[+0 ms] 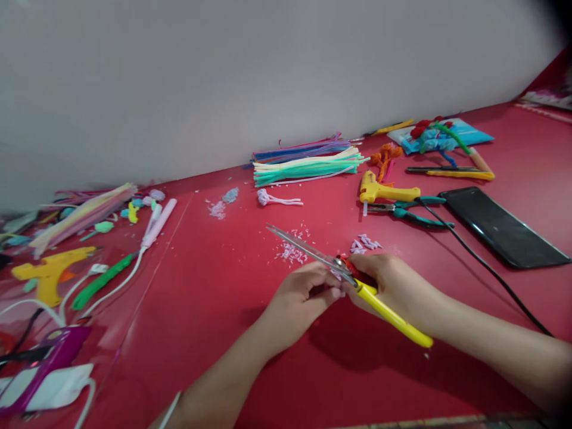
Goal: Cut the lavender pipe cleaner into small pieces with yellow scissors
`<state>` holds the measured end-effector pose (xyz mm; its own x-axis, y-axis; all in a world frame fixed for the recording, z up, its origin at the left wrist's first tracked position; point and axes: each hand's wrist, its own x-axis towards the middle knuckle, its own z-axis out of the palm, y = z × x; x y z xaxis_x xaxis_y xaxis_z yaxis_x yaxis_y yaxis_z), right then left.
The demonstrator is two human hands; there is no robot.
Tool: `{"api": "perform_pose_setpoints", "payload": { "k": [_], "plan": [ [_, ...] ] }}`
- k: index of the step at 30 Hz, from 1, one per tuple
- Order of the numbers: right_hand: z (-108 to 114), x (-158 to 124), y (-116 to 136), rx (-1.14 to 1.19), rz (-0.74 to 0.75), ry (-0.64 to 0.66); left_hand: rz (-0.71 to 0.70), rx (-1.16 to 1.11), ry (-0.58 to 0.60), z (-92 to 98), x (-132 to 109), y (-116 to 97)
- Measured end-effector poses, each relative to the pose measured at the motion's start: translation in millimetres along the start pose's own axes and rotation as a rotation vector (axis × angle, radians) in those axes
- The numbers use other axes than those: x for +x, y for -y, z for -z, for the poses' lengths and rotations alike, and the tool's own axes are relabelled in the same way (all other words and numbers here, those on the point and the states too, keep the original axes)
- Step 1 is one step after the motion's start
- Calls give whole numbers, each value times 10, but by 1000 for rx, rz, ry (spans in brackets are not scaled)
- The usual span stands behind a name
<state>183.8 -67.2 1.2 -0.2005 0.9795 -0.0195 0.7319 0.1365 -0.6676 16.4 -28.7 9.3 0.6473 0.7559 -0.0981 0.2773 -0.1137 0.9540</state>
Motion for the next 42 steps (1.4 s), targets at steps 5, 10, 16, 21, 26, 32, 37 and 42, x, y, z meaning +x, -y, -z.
{"api": "perform_pose_setpoints", "payload": {
  "k": [5,10,16,21,26,32,37,42],
  "plan": [
    [-6,-10,29,-60,-9,-20,-46,72,-115,-60,-18,42],
    [-1,-5,39,-116,-6,-21,-27,35,-218,-87,-19,66],
    [85,31,-49,-422,-7,-148,29,-354,-465,89,22,95],
    [75,52,-92,-509,12,-132,-30,-543,-610,186,32,87],
    [52,54,-92,-518,10,-114,-51,-559,-635,185,31,57],
    [55,61,-95,-514,25,-108,-64,-588,-633,192,36,70],
    [53,54,-99,-501,36,-103,-81,-595,-611,191,31,84],
    [42,49,-107,-517,45,-99,-82,-627,-597,195,27,103]
  ]
}}
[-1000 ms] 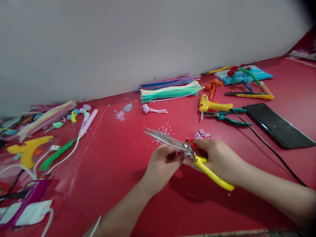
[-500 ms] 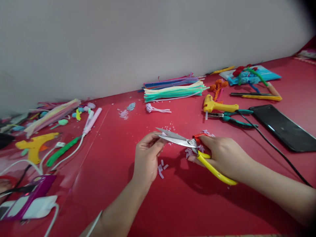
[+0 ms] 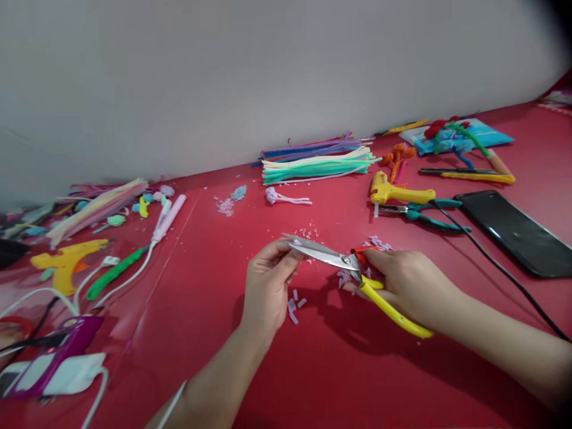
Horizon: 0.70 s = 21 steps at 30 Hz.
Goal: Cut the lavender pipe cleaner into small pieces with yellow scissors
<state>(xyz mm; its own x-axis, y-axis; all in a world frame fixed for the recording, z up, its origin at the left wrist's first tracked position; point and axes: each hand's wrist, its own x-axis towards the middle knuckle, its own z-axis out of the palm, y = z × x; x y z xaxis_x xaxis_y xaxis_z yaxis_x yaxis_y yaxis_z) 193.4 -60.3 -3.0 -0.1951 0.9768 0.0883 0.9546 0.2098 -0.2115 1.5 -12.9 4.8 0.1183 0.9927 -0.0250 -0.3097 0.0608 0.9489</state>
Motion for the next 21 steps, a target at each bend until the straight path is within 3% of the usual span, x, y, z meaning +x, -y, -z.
{"api": "perform_pose_setpoints", "payload": {
  "k": [21],
  "plan": [
    [6,-6,12,5,-28,28,2,-18,26,-2,-8,-7]
  ]
}}
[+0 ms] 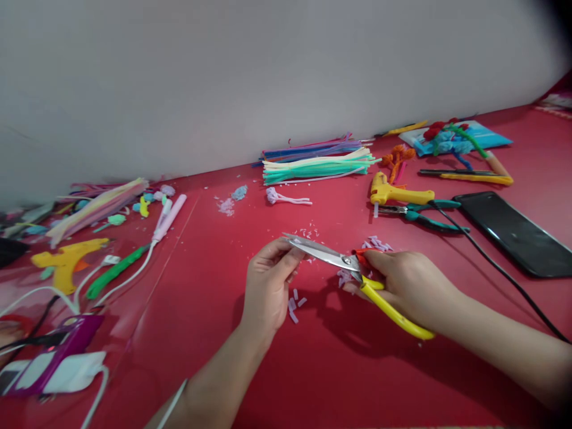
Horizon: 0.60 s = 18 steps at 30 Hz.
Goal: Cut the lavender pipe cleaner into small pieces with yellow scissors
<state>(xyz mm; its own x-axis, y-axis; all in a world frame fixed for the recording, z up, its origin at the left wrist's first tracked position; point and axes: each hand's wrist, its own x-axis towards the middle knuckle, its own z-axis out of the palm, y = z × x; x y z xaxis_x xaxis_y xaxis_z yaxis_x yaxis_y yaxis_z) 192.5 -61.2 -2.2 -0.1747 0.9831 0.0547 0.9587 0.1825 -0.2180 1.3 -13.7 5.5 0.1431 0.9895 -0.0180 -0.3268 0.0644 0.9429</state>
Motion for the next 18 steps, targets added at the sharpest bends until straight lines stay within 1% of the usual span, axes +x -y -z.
{"api": "perform_pose_setpoints", "payload": {
  "k": [4,10,18],
  "plan": [
    [-4,-18,-1,-28,9,-9,-7,11,-15,-5,1,-4],
    [13,-26,-4,-8,21,3,-24,4,-10,0,6,11],
    [11,-7,8,13,13,44,-12,-10,9,1,0,8]
  ]
}}
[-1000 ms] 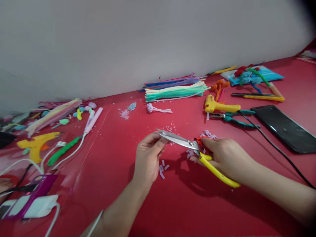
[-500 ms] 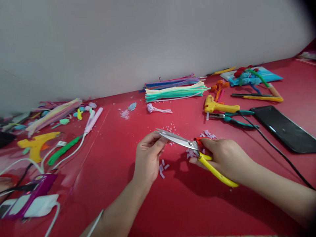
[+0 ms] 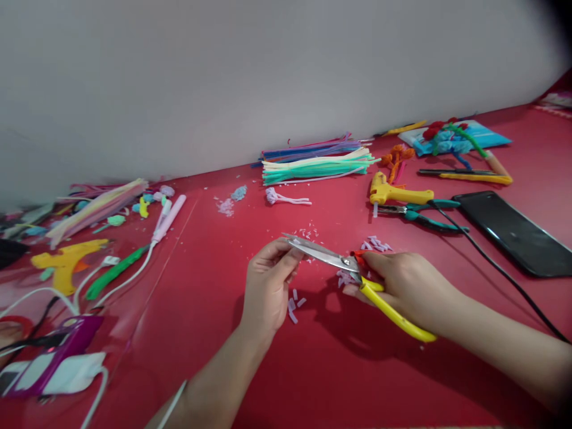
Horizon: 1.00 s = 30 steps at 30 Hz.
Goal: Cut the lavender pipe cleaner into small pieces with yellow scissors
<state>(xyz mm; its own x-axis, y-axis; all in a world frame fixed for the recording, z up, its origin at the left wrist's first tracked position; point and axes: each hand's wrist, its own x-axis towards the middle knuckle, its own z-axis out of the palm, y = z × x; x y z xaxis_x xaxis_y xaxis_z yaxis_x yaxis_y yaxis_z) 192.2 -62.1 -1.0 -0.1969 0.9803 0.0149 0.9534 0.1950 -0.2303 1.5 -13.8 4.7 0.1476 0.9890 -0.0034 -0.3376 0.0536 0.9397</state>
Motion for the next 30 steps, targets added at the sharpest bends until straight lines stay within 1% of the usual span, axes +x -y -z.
{"api": "perform_pose_setpoints", "payload": {
  "k": [13,19,30],
  "plan": [
    [19,0,6,9,-8,-6,23,-2,-10,-4,-8,-16],
    [7,-15,7,-21,13,-26,45,25,-53,-17,-8,-23],
    [-5,0,4,12,5,24,66,-4,-52,-14,-4,13]
  ]
}}
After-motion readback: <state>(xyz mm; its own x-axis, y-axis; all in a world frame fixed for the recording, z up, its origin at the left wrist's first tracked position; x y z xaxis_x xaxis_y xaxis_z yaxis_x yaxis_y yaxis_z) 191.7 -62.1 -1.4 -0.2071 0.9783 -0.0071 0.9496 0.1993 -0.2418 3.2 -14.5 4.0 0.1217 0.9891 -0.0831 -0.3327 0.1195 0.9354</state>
